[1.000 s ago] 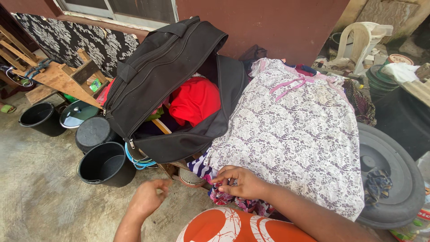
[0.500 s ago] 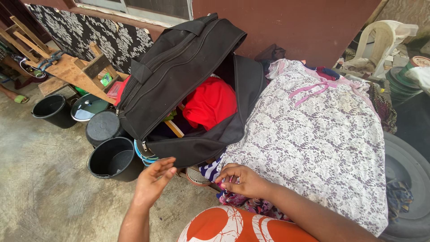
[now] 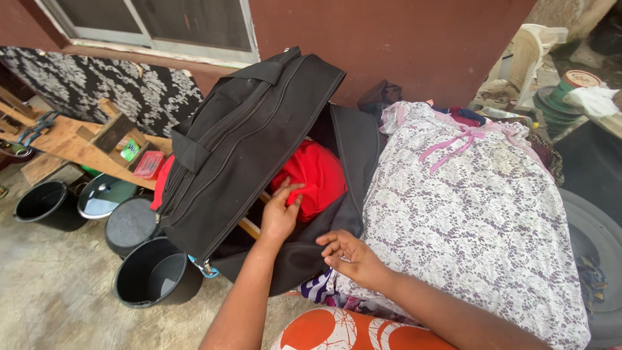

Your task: The person sorts through clothes from a black bag, spreading out a pair of green shorts, a floral dress, a lace top, a red dress, and a pink sweater on a pile of other clothes.

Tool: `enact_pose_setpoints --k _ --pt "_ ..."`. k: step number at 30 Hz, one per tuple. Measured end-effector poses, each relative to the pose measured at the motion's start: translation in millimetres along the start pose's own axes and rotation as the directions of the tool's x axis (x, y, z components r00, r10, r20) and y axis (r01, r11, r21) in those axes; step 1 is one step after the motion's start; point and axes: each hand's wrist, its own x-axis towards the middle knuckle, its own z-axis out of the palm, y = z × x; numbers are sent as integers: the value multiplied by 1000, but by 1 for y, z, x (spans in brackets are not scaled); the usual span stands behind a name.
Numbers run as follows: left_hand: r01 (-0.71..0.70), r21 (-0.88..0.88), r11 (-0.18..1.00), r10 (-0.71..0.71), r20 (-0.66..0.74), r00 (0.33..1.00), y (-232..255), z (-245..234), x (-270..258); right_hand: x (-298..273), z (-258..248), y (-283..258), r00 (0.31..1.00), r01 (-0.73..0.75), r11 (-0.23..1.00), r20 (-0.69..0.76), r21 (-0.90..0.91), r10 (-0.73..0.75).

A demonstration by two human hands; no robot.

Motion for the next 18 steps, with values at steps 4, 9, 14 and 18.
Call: enact_pose_setpoints --k 4,9,14,18 --pt "-247 -294 923 279 71 958 57 8 -22 3 -21 18 942 -140 976 -281 169 184" --pt "-476 -374 796 604 444 662 112 12 -41 -9 -53 68 959 -19 875 -237 484 152" --pt "-369 -537 759 649 570 504 117 -12 -26 -17 -58 73 962 4 854 -234 520 138" --pt "-449 -313 837 547 510 664 98 -45 -11 -10 -56 66 840 65 901 -510 429 182"
